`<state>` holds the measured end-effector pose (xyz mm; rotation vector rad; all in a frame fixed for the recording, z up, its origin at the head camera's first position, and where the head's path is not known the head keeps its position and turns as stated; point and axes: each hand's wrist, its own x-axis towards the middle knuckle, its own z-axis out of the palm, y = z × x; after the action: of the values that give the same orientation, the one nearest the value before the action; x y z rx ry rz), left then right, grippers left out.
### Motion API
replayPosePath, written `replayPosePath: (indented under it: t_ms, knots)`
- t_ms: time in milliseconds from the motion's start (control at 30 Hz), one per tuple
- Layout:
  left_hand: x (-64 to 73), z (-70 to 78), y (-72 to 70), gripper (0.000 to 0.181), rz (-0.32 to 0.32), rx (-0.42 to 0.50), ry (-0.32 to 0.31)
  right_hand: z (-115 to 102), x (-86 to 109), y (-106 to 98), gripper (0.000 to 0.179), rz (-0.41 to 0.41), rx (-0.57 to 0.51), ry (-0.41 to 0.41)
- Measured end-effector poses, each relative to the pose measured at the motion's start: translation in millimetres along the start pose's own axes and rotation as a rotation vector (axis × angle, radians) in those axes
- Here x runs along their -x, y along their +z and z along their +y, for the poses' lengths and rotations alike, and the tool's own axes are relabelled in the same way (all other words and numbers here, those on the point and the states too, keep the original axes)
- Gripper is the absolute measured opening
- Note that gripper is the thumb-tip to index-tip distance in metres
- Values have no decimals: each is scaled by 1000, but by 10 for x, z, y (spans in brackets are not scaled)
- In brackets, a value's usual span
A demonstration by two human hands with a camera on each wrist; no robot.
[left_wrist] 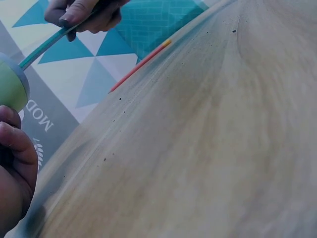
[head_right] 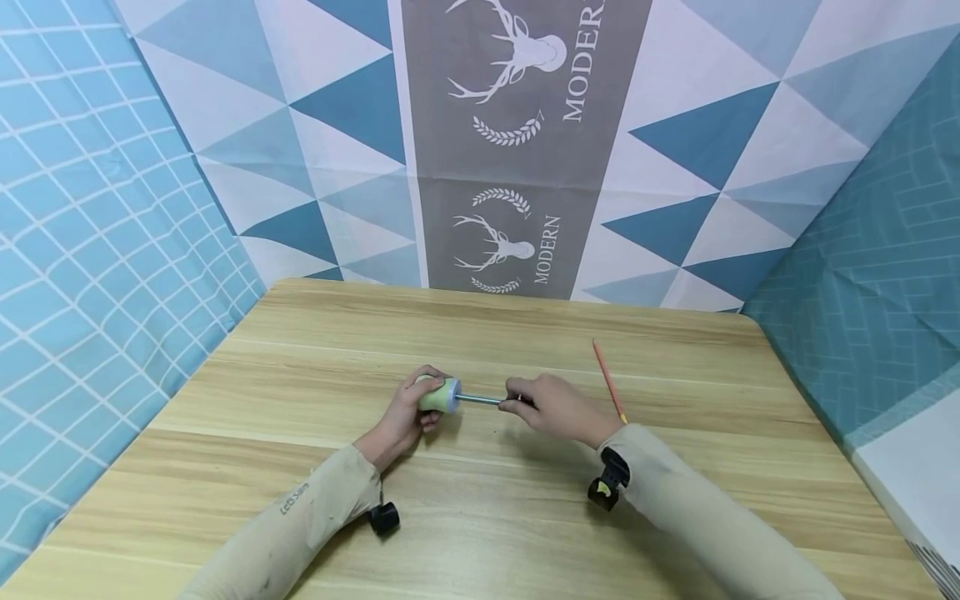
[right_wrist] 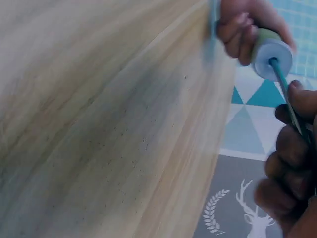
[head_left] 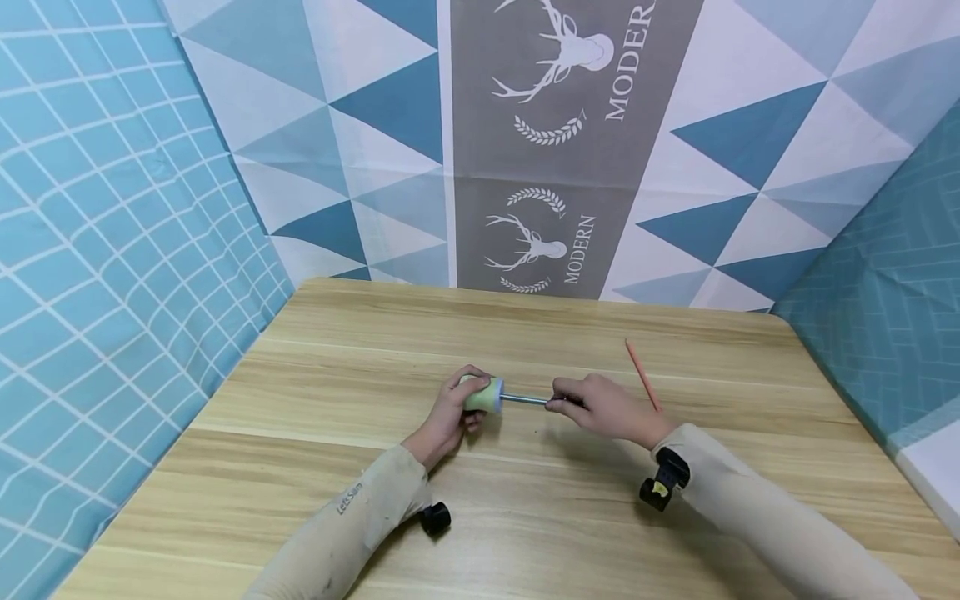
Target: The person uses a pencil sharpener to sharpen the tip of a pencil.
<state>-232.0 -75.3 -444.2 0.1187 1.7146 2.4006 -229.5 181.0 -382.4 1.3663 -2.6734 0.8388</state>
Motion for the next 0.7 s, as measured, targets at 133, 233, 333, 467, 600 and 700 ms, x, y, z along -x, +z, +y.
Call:
replayPosePath:
  t_ms: [133,233,333,467,600,700]
  knots:
    - [7,3,-8,10,-10,-7,11,3,-49,-65,26,-140,-347,257]
    - [11,3,-7,10,-12,-4,11,15,-88,-139,33,-247,-603,423]
    - [11,-5,-5,9,-9,-1,7,37,-123,-201,35,-334,-794,553]
    - [5,-15,-7,9,-13,-5,11,65,-148,-242,28,-400,-938,640]
    - [8,-13,-4,12,-28,-3,29,102,-148,-240,25,-441,-1050,697]
    - [10,-9,-2,14,-36,-1,38,125,-140,-226,25,-459,-1095,717]
